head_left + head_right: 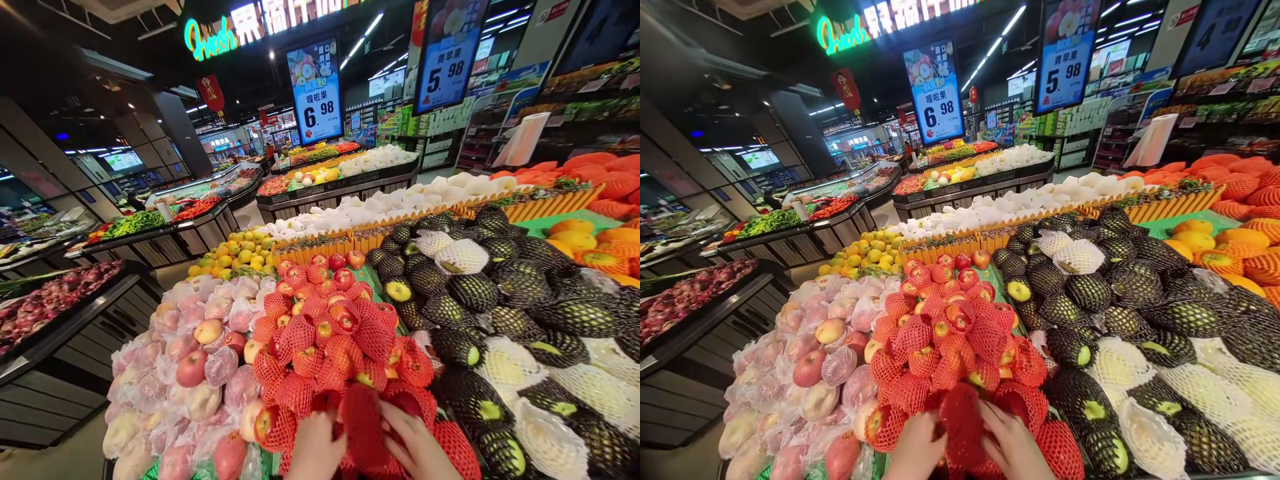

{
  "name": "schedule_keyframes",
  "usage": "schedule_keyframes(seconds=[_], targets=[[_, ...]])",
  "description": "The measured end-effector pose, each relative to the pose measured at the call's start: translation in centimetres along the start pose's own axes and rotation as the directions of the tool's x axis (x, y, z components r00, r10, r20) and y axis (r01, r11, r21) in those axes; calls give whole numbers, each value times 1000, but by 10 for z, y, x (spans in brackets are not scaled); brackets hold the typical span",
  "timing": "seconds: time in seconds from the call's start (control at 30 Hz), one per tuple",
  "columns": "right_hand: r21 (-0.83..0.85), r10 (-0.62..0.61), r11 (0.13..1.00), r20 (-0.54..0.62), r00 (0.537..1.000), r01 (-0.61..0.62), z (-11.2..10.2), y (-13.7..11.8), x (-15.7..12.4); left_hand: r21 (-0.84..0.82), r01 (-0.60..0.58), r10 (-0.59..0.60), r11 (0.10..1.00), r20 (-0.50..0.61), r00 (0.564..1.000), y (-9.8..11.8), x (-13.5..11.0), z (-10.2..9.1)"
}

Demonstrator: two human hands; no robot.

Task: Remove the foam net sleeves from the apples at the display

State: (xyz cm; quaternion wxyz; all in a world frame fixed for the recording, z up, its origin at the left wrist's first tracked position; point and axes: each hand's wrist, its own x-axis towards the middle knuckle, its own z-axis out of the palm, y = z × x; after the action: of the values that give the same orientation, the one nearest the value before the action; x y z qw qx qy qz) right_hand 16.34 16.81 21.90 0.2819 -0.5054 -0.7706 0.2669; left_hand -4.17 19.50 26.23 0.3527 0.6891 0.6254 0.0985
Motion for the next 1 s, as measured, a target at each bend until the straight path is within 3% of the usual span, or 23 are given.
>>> schedule_keyframes(seconds=[0.07,0.13,0.17,0.23,0.3,0.4,0.53,0.6,0.67,0.73,0.77,0.87,0.9,0.93,1.0], targets=[[41,74,996,-37,997,-73,5,2,-3,6,-77,78,997,-90,993,-9,0,-3],[82,136,988,-34,990,-133,10,2,-3,-36,-238,223,971,-233,947,-16,-1,-2],[100,163,982,-16,987,-161,12,1,-2,-54,-330,296,942,-324,898,-18,-2,0],[128,205,970,30,978,-207,13,-4,1,-61,-505,409,861,-506,759,-19,-4,3],[153,228,960,47,972,-233,10,-9,4,-52,-626,474,778,-605,640,-15,-6,5],[211,198,958,9,980,-195,4,-17,7,-64,-752,589,655,-580,563,-8,-4,6],[308,67,951,-132,989,-23,0,-21,9,6,-826,696,564,-541,471,-13,2,14],[344,91,938,-150,984,-34,0,-19,9,78,-822,721,565,-531,445,-25,4,23],[362,158,924,-72,985,-122,1,-14,7,108,-835,757,540,-497,425,-39,6,32],[363,200,910,36,979,-200,0,-9,5,60,-845,754,532,-488,440,-51,8,41],[366,204,905,74,976,-217,-1,-8,4,7,-828,722,561,-494,484,-54,9,44],[362,181,904,154,971,-226,-7,-11,6,-165,-683,580,712,-410,704,-52,12,47],[346,161,913,188,969,-218,-9,-14,7,-188,-640,553,745,-363,750,-49,12,46],[324,140,922,227,964,-211,-10,-18,9,-188,-625,549,758,-334,766,-46,12,46],[277,115,940,291,950,-198,-12,-26,12,-167,-662,585,731,-346,734,-43,11,46]])
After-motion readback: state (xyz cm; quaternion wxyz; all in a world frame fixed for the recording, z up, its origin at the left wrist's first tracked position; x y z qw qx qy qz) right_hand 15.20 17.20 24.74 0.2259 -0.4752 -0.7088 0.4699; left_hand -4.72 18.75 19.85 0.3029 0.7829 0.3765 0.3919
